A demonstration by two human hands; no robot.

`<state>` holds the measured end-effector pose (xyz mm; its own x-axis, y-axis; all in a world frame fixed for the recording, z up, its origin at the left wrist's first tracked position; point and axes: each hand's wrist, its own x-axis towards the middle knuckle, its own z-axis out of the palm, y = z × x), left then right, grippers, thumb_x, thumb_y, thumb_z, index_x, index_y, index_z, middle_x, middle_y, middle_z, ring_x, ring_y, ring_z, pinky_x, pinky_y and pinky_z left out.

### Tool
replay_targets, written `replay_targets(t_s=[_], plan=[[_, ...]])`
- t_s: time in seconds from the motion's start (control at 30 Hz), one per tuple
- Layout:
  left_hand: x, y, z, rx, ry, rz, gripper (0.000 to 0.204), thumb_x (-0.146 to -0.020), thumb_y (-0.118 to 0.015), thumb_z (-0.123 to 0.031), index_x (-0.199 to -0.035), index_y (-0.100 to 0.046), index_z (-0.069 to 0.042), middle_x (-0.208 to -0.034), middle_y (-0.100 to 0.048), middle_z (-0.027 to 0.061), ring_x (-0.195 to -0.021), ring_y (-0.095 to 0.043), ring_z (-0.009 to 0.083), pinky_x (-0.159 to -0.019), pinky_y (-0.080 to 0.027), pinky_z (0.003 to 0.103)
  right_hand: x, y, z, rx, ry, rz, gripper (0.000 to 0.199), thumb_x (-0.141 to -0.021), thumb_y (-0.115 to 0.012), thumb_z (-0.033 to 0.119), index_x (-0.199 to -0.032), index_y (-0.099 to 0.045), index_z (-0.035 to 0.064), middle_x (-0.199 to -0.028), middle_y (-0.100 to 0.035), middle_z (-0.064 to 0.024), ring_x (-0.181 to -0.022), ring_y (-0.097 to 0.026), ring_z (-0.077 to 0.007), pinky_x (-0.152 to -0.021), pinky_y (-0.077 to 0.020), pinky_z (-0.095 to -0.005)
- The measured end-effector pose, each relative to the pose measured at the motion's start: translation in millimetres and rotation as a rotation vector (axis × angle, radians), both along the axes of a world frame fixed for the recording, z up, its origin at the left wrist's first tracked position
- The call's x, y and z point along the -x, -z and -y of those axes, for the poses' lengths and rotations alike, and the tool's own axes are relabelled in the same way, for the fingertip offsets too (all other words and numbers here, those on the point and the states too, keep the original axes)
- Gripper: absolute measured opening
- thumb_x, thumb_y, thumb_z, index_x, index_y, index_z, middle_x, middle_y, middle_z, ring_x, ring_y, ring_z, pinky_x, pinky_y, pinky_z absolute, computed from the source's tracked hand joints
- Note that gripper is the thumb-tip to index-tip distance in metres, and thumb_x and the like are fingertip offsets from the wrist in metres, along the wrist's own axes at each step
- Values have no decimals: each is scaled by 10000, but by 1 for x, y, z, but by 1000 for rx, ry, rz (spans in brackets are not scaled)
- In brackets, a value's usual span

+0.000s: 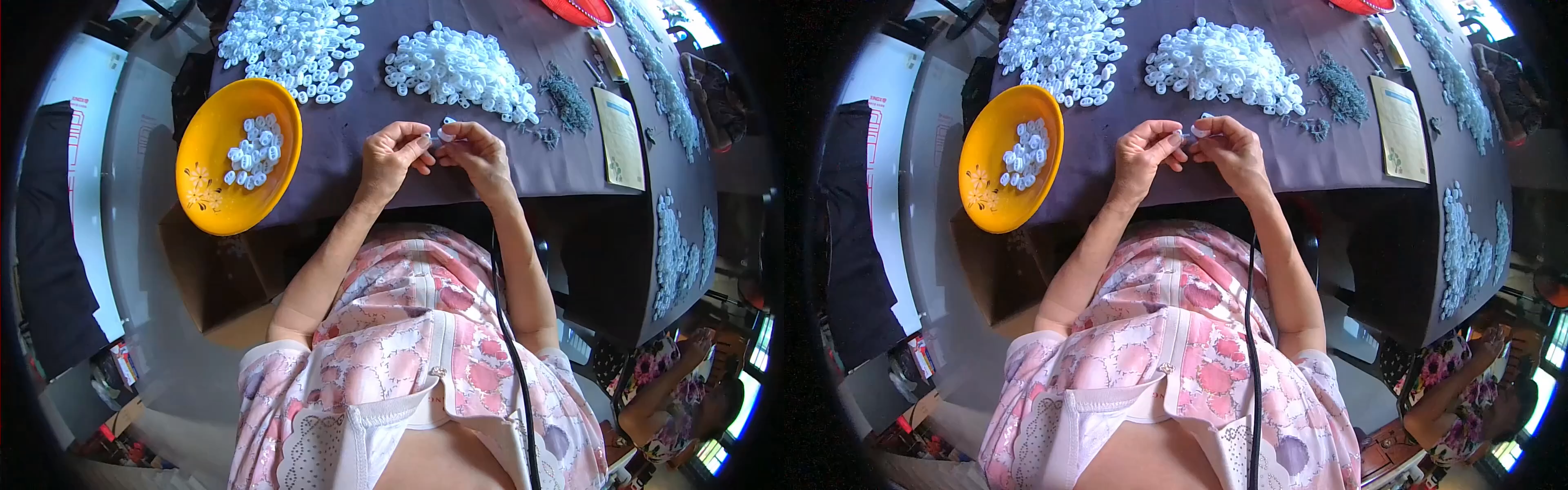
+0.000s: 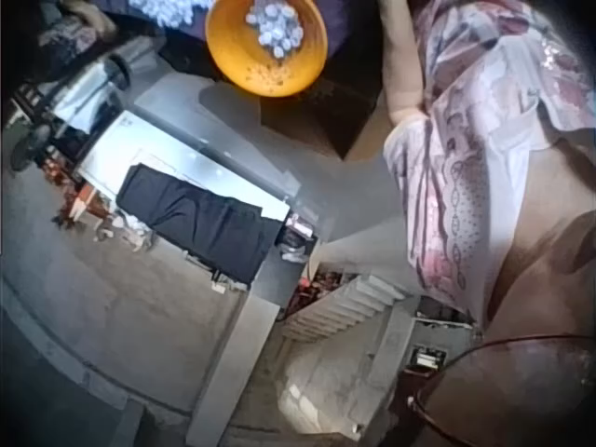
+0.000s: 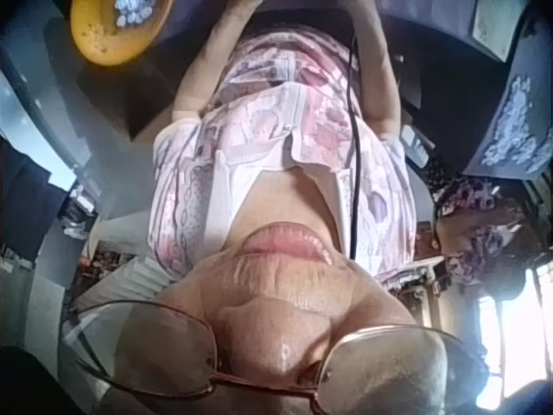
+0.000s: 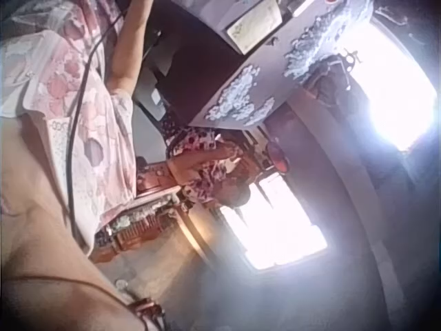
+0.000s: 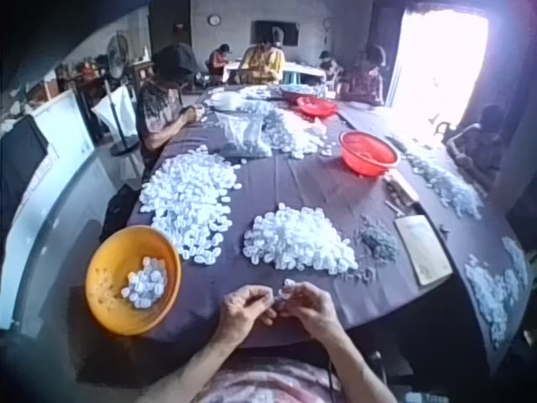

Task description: Inspecting small white plastic components for quality control and sorting them into a bowl.

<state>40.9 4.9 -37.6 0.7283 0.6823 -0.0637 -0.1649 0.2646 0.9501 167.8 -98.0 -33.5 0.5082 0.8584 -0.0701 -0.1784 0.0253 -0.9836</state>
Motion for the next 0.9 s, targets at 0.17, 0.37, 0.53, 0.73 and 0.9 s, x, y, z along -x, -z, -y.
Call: replay_targets(t_s=[0.17, 0.37, 0.53, 0.73, 0.9], plan=[[-1, 0, 0, -10, -18, -4, 137, -841, -609, -60, -956, -606, 13, -758, -622, 56, -609, -613, 112, -501, -507, 218, 2, -8, 1, 76, 25, -14, 179, -845, -570, -3, -1023, -587, -12, -868, -621, -53, -752, -633, -124, -627, -546, -242], [-1, 2, 0, -6, -35, 18, 145, -846, -602, -65, -964, -600, 20, -760, -621, 57, -605, -612, 112, -500, -505, 218, 10, -13, -1, 37, 18, -224, 197, -865, -550, 22, -1057, -581, -7, -881, -625, -53, -772, -634, -138, -623, -558, -254], [-2, 3, 0, -24, -41, 5, 151, -851, -597, -68, -969, -598, 26, -766, -621, 58, -605, -610, 110, -501, -504, 216, 11, -6, -4, 20, 49, -197, 230, -864, -564, 28, -1092, -570, 0, -870, -617, -51, -773, -619, -117, -623, -556, -242], [-4, 2, 2, -21, -76, 28, 125, -845, -592, -41, -945, -604, 33, -748, -625, 64, -586, -612, 107, -480, -513, 218, 13, -4, -4, 3, 98, -156, 224, -849, -584, 11, -1073, -583, 8, -850, -603, -32, -742, -607, -95, -584, -556, -235], [-5, 3, 2, -44, -85, -5, 124, -846, -594, -45, -942, -605, 33, -756, -625, 63, -596, -614, 106, -482, -517, 221, 14, -3, -3, -14, 101, -137, 225, -844, -590, 10, -1070, -585, 8, -834, -602, -29, -719, -605, -91, -567, -557, -234]])
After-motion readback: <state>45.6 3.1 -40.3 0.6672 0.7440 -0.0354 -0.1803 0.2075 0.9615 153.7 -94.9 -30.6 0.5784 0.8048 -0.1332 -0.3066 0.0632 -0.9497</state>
